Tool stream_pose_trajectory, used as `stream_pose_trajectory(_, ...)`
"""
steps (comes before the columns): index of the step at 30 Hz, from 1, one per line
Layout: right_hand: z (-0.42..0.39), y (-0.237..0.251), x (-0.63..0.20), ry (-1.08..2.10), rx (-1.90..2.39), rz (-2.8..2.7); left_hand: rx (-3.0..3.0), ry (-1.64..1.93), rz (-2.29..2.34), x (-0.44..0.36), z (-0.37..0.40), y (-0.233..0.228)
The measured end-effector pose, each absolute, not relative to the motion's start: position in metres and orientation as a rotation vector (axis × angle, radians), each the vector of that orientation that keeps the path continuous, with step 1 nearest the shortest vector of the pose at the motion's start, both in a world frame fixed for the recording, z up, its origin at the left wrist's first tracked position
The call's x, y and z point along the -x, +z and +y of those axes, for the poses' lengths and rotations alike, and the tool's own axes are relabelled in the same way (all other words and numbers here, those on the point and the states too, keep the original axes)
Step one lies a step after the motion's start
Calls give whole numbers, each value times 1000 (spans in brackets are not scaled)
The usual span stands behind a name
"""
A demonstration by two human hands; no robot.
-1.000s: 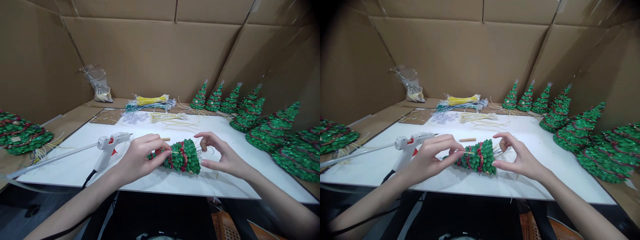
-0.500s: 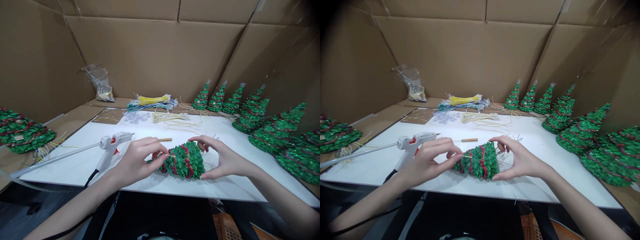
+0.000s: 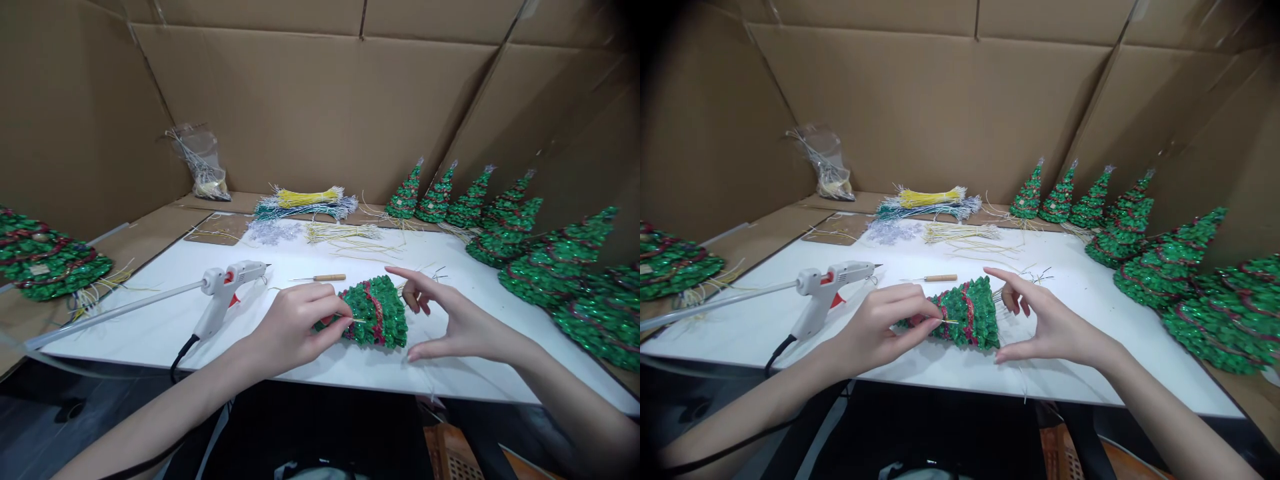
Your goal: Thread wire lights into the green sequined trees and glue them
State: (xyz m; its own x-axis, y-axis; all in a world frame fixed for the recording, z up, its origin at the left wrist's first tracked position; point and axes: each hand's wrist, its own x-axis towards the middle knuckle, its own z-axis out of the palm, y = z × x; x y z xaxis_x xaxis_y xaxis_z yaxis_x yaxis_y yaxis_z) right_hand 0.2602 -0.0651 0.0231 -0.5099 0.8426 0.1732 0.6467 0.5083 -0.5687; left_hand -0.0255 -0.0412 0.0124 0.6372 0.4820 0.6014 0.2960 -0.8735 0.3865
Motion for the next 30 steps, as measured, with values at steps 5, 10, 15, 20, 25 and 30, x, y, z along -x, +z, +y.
stream_pose_trajectory(5,-72,33,-277,909,1217,-2087,-2678,1123,615,20,-42,13)
stream_pose_trajectory(10,-75,36,-289,1409,1079,-1966,-2733,1145,541,18,-42,11)
stream_pose_trajectory(15,-59,23,-277,1462,1172,-2006,-2788,1137,558,17,-41,10)
stream_pose_trajectory(20,-36,0,-267,1688,1009,-1906,-2914,1168,582,18,-42,8)
stream_pose_trajectory(25,-20,-12,-267,1937,821,-1826,-3114,1170,545,17,-46,9)
stream_pose_trajectory(30,-9,-15,-265,2099,680,-1756,-3155,1186,611,12,-50,9)
